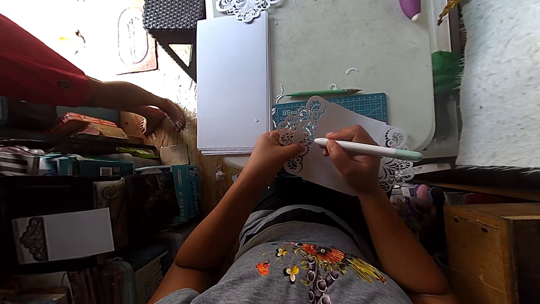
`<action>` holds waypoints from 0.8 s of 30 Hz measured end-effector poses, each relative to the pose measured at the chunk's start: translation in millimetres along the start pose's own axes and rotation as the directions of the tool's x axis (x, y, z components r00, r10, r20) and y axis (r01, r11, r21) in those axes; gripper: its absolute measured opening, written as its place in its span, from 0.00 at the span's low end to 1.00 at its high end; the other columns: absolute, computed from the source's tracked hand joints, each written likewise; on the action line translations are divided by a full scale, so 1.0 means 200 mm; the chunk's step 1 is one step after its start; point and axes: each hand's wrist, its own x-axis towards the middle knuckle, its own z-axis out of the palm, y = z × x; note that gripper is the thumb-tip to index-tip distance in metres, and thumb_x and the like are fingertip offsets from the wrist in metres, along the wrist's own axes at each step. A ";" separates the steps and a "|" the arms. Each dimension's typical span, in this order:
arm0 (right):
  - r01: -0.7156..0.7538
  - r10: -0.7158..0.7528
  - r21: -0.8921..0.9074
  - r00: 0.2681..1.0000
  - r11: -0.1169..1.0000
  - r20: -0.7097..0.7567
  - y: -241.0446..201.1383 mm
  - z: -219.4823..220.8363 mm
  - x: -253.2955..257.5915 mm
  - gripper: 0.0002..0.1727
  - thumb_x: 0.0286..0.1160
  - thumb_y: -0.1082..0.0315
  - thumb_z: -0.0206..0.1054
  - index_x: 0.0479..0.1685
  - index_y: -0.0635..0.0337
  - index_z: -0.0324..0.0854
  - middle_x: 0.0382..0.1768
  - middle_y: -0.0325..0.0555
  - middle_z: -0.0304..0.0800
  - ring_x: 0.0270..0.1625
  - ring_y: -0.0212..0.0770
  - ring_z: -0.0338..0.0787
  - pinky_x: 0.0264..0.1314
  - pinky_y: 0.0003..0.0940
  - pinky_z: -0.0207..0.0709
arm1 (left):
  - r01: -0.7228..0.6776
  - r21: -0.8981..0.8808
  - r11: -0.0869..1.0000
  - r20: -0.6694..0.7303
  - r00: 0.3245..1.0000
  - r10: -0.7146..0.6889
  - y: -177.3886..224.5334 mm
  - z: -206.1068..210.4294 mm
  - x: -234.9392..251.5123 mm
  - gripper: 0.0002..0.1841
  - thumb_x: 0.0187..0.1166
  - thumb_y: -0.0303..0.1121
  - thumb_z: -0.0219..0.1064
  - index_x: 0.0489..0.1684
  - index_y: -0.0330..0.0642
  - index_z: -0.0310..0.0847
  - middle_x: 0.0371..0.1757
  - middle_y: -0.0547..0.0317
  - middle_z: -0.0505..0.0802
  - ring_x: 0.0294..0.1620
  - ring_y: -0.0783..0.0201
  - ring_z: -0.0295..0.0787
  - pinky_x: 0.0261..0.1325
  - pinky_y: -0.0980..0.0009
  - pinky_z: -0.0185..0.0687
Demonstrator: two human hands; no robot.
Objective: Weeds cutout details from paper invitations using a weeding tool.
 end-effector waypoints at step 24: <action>0.029 -0.029 -0.006 0.999 1.000 -0.020 0.01 0.00 0.01 0.06 0.72 0.79 0.65 0.45 0.66 0.83 0.42 0.39 0.93 0.40 0.25 0.92 0.44 0.23 0.88 | -0.002 0.013 1.000 0.002 1.000 0.002 0.00 0.00 0.00 0.07 0.75 0.15 0.67 0.43 0.35 0.84 0.34 0.61 0.95 0.34 0.72 0.93 0.43 0.74 0.91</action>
